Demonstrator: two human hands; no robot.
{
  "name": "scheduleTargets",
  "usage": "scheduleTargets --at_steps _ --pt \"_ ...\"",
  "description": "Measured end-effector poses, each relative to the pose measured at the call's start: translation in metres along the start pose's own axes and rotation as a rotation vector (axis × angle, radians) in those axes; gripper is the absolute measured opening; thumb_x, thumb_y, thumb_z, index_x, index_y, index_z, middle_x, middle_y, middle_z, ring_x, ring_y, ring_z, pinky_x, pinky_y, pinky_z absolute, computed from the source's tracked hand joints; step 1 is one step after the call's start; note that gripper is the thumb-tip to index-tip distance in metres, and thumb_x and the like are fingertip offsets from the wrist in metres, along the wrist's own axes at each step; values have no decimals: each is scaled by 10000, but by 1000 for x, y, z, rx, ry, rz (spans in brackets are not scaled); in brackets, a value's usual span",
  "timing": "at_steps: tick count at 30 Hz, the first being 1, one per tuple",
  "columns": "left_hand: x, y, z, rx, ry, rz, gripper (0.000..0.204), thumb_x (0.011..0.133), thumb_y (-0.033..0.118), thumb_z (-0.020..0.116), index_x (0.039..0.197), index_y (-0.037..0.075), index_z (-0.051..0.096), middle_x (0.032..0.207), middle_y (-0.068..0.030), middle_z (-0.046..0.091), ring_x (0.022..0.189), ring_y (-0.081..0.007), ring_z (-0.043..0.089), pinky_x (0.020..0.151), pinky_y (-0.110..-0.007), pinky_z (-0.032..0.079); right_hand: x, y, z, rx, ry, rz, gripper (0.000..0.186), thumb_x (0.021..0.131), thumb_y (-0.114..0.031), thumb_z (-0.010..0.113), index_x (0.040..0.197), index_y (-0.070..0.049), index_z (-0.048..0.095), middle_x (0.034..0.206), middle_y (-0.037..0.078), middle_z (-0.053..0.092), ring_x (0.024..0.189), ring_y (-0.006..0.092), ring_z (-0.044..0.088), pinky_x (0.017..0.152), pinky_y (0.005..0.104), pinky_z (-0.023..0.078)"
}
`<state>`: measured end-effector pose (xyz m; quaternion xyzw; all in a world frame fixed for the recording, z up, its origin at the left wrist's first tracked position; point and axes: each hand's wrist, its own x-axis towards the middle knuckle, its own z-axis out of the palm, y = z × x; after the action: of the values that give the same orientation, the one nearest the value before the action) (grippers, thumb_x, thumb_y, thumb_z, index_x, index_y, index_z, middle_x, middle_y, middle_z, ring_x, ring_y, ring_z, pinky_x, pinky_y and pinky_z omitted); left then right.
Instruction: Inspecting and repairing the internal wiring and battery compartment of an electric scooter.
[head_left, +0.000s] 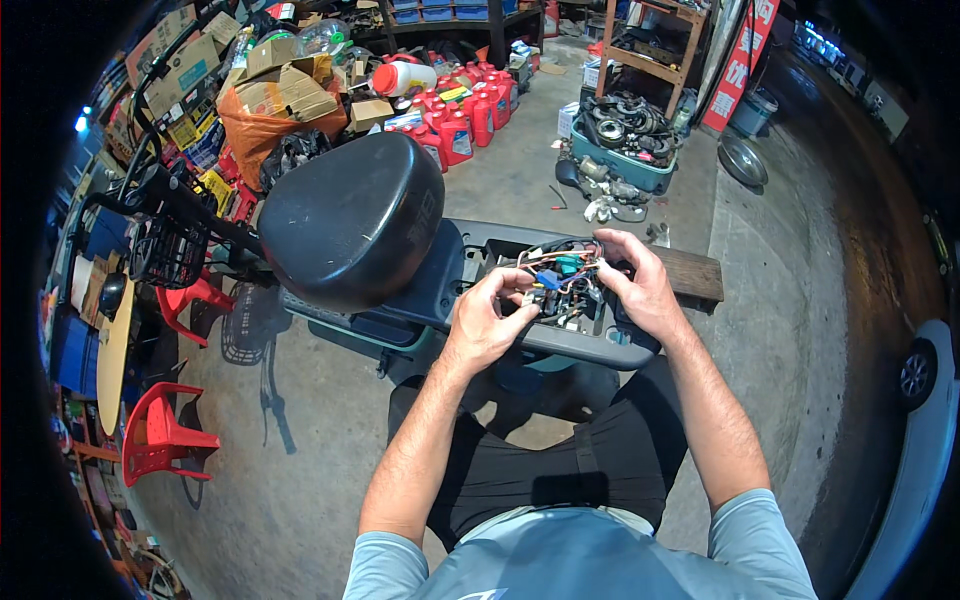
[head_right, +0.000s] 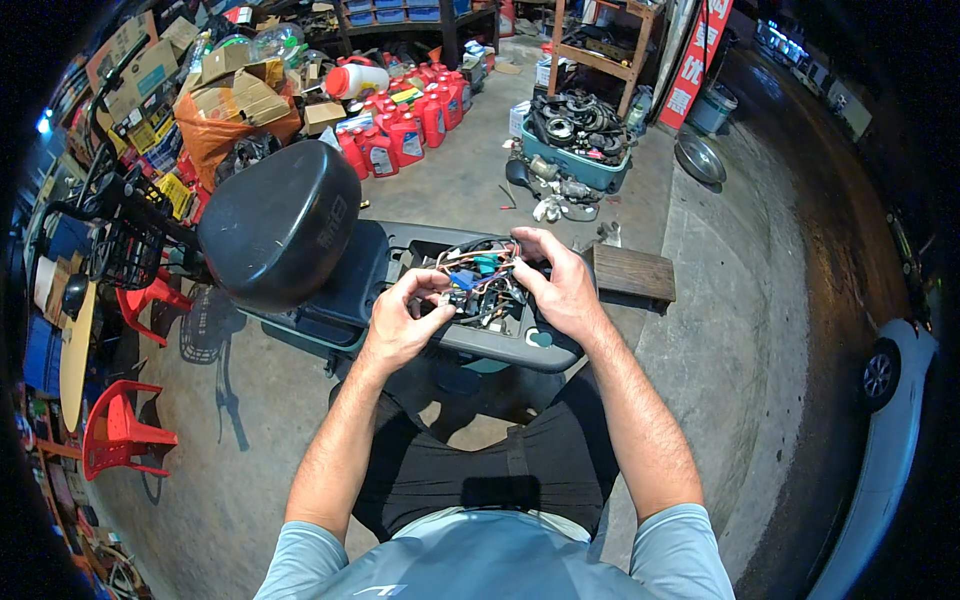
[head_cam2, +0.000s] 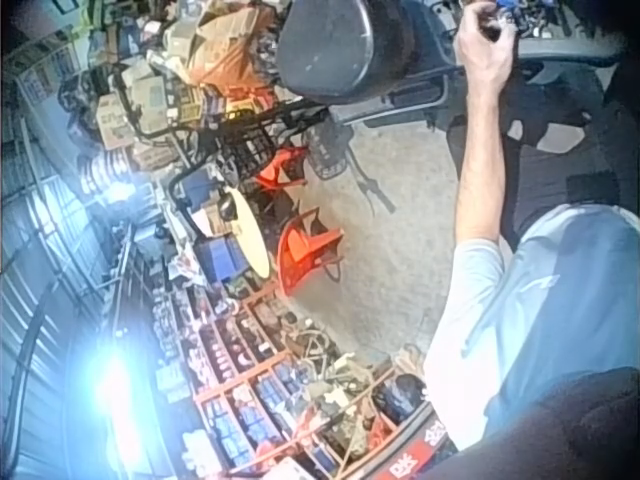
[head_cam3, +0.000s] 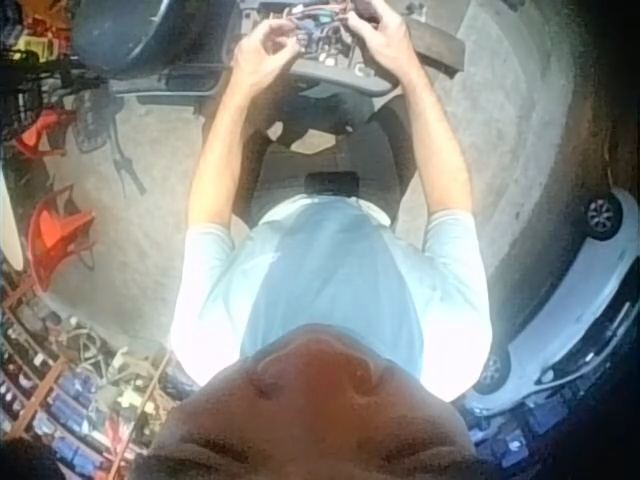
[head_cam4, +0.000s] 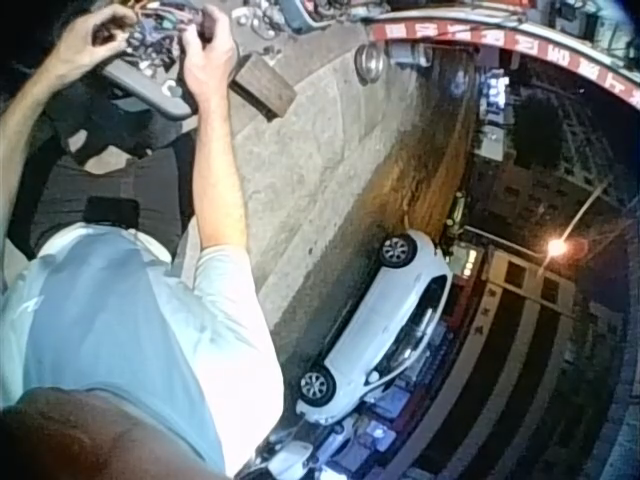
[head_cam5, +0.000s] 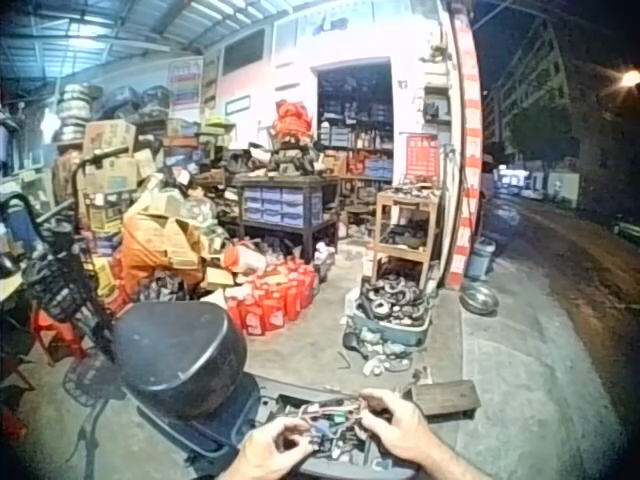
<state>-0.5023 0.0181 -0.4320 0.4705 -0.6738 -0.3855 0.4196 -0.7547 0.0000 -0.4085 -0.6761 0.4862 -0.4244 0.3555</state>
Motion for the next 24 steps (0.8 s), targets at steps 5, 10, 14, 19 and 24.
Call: scheduleTargets --at_steps 5,10,14,19,24 --pt "-3 2 -1 81 -32 43 375 783 87 807 1136 72 685 968 6 719 870 -73 644 705 -237 475 0 -2 1 -40 16 -19 444 917 -78 652 1344 -1 560 1157 149 700 1093 215 673 989 357 516" --pt "-6 2 -2 38 -46 53 347 776 74 813 1105 63 703 951 -12 714 859 -89 643 736 -255 486 0 -1 1 -25 29 -8 435 913 -78 651 1334 -4 569 1148 146 703 1080 215 677 975 355 523" --pt "-7 3 -4 23 -71 62 285 775 58 799 1048 47 718 932 -30 704 861 -112 639 773 -276 499 -1 0 1 -34 24 -32 431 914 -78 648 1331 -4 571 1154 146 704 1079 215 678 973 355 525" --pt "-3 4 -5 140 -97 229 257 753 59 788 1003 47 730 902 -47 681 872 -189 631 811 -322 502 0 1 1 -7 28 -12 429 913 -77 653 1328 -1 573 1169 145 702 1085 215 676 979 359 522" --pt "-2 2 -4 206 -94 320 181 781 86 768 946 39 710 913 -70 677 910 -245 627 851 -360 489 1 -3 -1 75 3 -8 447 900 -102 684 1323 1 581 1145 114 704 1065 186 665 982 345 509"
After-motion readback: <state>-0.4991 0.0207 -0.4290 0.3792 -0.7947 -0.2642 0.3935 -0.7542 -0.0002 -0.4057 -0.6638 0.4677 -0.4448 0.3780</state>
